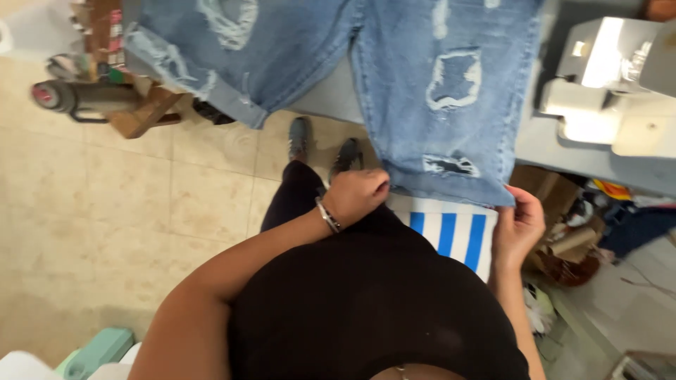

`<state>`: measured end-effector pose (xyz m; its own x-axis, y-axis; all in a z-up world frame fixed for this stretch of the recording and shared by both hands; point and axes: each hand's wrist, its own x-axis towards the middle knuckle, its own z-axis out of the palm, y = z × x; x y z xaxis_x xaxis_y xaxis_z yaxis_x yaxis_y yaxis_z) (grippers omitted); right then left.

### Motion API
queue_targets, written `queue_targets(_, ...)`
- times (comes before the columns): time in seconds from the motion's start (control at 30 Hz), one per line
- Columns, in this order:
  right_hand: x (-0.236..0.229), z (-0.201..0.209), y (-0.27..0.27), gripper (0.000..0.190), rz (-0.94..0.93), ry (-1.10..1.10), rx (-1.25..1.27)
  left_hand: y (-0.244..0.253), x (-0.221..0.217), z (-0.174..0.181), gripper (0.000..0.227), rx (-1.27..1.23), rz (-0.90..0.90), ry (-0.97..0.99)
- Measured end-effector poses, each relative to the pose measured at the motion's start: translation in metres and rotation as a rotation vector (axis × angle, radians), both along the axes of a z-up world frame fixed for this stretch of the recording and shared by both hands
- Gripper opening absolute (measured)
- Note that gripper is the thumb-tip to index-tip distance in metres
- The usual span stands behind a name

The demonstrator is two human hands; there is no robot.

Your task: Folding and adjusting the cuffs of denim shorts on a workbench to match a reference style

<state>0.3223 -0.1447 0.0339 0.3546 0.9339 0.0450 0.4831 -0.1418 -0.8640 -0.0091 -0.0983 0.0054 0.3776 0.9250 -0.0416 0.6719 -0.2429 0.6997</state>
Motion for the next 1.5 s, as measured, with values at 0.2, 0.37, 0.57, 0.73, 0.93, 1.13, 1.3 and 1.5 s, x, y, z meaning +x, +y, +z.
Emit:
queue_targets(0.2, -0.004, 0.007, 0.007, 0.018, -0.205, 0.355, -0.156, 0.016, -0.001, 0.015, 0.017, -0.41, 0.145, -0.442)
queue_targets(0.37, -0.016, 0.033, 0.022, 0.017, -0.087, 0.2, -0.205, 0.019, 0.005, 0.028, 0.021, -0.78, 0.305, -0.992)
queue_targets(0.57, -0.004, -0.001, 0.016, 0.012, -0.133, 0.363, -0.183, 0.023, 0.016, 0.008, 0.019, -1.067, 0.433, -1.355)
queue_targets(0.73, 0.011, -0.021, 0.015, 0.008, -0.374, 0.804, -0.171, 0.033, 0.008, 0.019, 0.037, -0.795, 0.183, -1.05)
queue_targets(0.93, -0.023, 0.031, 0.038, 0.019, -0.447, 1.18, -0.245, 0.031, 0.01, 0.019, 0.033, -0.487, 0.136, -0.554)
queue_targets(1.13, -0.035, 0.032, 0.061, 0.022, -0.524, 1.414, -0.229, 0.038, 0.005, -0.002, 0.024, -0.592, 0.306, -0.527)
queue_targets(1.3, -0.024, 0.005, 0.068, 0.027, -0.444, 1.362, -0.267, 0.049, 0.019, 0.006, 0.022, -0.965, 0.428, -1.017)
queue_targets(1.5, -0.053, 0.034, 0.088, 0.035, -0.386, 1.406, -0.262, 0.046, 0.026, -0.051, 0.024, -1.284, 0.385, -1.339)
